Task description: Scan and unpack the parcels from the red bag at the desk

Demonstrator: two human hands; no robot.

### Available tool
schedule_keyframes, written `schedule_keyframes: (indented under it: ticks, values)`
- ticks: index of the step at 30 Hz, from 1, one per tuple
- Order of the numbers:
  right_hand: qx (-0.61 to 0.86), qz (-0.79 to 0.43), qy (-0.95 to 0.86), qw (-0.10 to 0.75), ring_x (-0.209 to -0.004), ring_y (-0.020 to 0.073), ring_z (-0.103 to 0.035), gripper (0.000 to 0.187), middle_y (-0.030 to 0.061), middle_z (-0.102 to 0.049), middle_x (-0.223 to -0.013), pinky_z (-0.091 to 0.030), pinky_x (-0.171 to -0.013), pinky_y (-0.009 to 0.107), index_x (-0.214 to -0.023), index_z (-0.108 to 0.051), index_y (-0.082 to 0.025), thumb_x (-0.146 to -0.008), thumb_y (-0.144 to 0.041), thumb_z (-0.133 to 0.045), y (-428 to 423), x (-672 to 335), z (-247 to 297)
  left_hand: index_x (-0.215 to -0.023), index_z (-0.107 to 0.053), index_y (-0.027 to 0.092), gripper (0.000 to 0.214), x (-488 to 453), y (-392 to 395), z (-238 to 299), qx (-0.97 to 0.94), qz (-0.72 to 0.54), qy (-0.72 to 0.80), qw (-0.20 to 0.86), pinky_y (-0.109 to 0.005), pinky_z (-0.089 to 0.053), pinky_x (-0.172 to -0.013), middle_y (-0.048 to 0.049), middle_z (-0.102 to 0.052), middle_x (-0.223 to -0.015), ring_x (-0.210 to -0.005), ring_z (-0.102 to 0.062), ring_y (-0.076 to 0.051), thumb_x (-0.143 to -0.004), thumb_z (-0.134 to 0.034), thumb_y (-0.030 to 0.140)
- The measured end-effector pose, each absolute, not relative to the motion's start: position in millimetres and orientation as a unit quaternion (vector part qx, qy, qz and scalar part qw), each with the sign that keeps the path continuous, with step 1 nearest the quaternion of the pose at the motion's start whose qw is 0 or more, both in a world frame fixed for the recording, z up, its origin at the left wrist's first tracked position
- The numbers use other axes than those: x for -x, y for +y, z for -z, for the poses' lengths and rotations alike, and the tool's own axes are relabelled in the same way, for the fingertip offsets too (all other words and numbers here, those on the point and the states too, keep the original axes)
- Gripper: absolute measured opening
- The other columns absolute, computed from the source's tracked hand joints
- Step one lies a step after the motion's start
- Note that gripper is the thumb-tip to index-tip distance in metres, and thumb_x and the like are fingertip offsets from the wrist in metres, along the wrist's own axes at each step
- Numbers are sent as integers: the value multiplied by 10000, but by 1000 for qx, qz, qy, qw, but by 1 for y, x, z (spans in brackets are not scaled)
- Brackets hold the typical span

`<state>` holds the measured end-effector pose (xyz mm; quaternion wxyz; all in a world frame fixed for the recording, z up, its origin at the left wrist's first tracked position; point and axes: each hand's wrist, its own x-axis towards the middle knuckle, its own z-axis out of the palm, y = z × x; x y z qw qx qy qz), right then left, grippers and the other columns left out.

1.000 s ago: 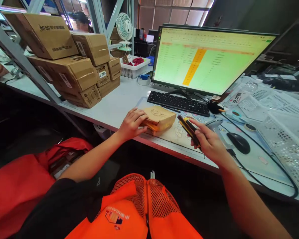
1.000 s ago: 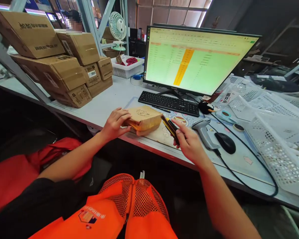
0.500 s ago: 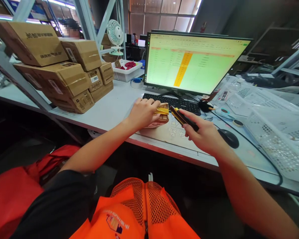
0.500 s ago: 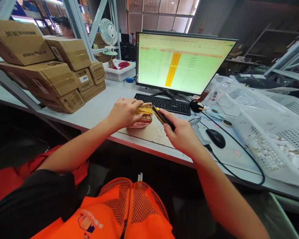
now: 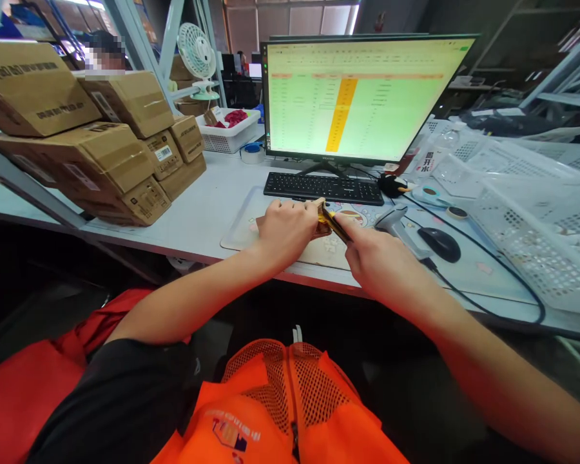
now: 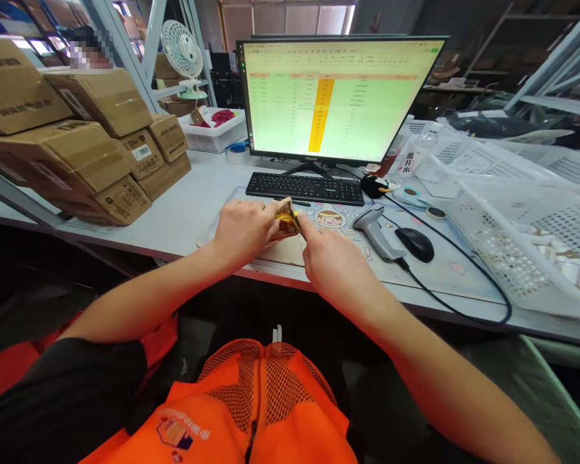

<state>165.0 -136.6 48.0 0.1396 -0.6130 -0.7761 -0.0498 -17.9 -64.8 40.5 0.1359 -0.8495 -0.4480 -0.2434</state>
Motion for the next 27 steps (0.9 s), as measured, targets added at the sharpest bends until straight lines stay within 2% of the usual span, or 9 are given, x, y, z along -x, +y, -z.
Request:
schedule_keyframes:
  ticks: [5,11,14,16,18,20,22,24,27]
  values:
    - [616,38,-773,147,-820,287,-730,626,117,-780,-981,-575,-733,371,-1572,-482,-169,-950,-141,-420,-157,-162,-25,-1002,-725,113,293,20,-64,-44,856,230,-442,137,-395,-496,-791,-151,-753,-878,-877,-728,-300,-1037,-562,354]
    - [581,-55,-756,295,-1175,300,-704,501,83,-699,-1379,-583,-1008,447,-1498,-579,-264,-1003,-323,-530,-180,-195,-25,-1189,-715,178,277,76,-43,-29,808,348,-468,83,-367,-535,-839,-105,-780,-1042,-941,-722,-271,-972,-596,304]
    - [620,-139,-669,386,-825,267,-747,609,95,-765,-1128,-639,-733,405,-1496,-593,-274,-921,-456,-681,-176,-218,-19,-1411,-612,225,419,117,-30,-13,775,443,-449,37,-363,-544,-935,-79,-747,-1251,-1084,-708,-246,-1011,-500,280]
    - [635,-243,-601,419,-567,206,-658,737,60,-737,-863,-573,-509,335,-1538,-553,-250,-865,-489,-738,-163,-225,-9,-1484,-563,227,463,138,-25,-3,782,460,-419,47,-380,-516,-1035,-93,-685,-1382,-1212,-667,-246,-1057,-400,302]
    - [629,-335,-551,434,-489,171,-601,844,17,-685,-744,-516,-432,284,-1583,-495,-244,-825,-482,-777,-147,-223,2,-1519,-543,222,500,153,-23,5,807,432,-398,59,-405,-479,-1105,-114,-639,-1447,-1293,-623,-266,-1089,-347,384]
    - [616,-384,-525,445,-501,156,-606,889,1,-674,-733,-510,-434,256,-1593,-481,-252,-792,-458,-808,-131,-217,11,-1571,-486,215,628,162,-23,12,823,397,-404,52,-434,-468,-1128,-143,-615,-1468,-1322,-601,-310,-1053,-446,568]
    - [603,-416,-512,449,-514,147,-609,899,-5,-672,-728,-504,-439,236,-1584,-493,-253,-769,-429,-829,-116,-210,17,-1623,-388,202,964,169,-22,18,811,394,-432,25,-457,-471,-1136,-179,-568,-1510,-1357,-574,-363,-873,-676,733]
    - [588,-456,-493,451,-510,135,-595,912,-13,-665,-714,-483,-436,218,-1586,-489,-253,-757,-388,-843,-103,-204,22,-1651,-293,207,1254,176,-21,27,778,417,-469,-24,-463,-472,-1146,-201,-529,-1541,-1387,-553,-396,-667,-873,727]
    - [575,-506,-459,450,-484,121,-561,922,-31,-639,-671,-438,-419,197,-1607,-455,-247,-769,-323,-831,-85,-198,28,-1622,-286,224,1275,186,-18,45,730,462,-488,-125,-435,-454,-1177,-180,-538,-1530,-1398,-553,-370,-604,-969,575]
